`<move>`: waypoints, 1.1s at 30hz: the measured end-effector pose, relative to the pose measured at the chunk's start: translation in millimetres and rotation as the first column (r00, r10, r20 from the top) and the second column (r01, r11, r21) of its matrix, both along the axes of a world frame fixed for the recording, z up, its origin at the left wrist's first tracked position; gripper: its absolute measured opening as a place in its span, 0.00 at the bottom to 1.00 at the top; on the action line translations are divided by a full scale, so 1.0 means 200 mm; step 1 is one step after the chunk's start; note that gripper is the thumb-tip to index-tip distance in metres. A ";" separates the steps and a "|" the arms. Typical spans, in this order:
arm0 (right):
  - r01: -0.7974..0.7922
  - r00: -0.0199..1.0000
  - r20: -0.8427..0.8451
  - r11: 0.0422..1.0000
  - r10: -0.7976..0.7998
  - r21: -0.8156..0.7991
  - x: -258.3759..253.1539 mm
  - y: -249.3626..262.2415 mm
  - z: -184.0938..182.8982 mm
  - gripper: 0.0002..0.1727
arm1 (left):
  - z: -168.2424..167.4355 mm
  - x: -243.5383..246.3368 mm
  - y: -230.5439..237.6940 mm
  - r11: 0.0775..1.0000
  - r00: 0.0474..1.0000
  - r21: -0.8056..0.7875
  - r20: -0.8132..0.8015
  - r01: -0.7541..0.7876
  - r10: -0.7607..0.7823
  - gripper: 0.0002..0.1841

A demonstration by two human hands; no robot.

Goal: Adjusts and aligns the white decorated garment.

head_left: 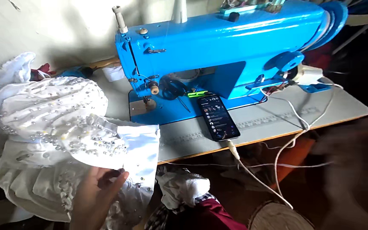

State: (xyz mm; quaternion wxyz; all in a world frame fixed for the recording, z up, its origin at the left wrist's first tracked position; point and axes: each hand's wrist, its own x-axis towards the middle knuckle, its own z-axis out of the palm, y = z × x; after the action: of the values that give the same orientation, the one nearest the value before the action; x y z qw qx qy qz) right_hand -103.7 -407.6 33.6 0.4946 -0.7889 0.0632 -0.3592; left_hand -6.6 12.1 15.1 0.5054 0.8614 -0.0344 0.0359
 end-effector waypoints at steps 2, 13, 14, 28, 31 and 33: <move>-0.301 0.951 -0.083 0.953 0.298 -0.029 0.17 0.26 -0.14 0.17 | -0.02 -0.05 0.00 0.997 1.000 0.070 -0.010 -0.014 0.015 0.19; -0.697 0.673 -0.075 0.597 0.736 -0.397 0.70 0.95 -0.23 0.11 | -0.04 -0.07 -0.07 0.995 0.995 0.034 0.026 -0.097 0.096 0.09; -0.690 0.665 -0.065 0.578 0.744 -0.437 0.72 0.97 -0.23 0.11 | -0.04 -0.07 -0.07 0.995 0.995 0.025 0.030 -0.094 0.093 0.08; -0.521 0.692 0.004 0.503 0.722 -0.690 0.76 1.08 -0.21 0.11 | -0.03 -0.06 -0.08 0.993 0.989 -0.040 0.092 -0.113 0.116 0.05; -0.476 0.704 0.021 0.494 0.710 -0.728 0.75 1.11 -0.19 0.10 | -0.03 -0.06 -0.09 0.993 0.987 -0.003 0.112 -0.116 0.116 0.06; -0.465 0.706 0.018 0.482 0.708 -0.743 0.75 1.12 -0.18 0.10 | -0.03 -0.06 -0.09 0.989 0.983 0.060 0.131 -0.134 0.125 0.09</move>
State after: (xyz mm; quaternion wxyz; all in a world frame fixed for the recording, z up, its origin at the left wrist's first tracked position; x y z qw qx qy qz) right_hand 46.3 -183.5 -2.5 0.2594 -0.8141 -0.4350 -0.2842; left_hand -18.3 -5.9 10.1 0.4692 0.8746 -0.0113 0.1221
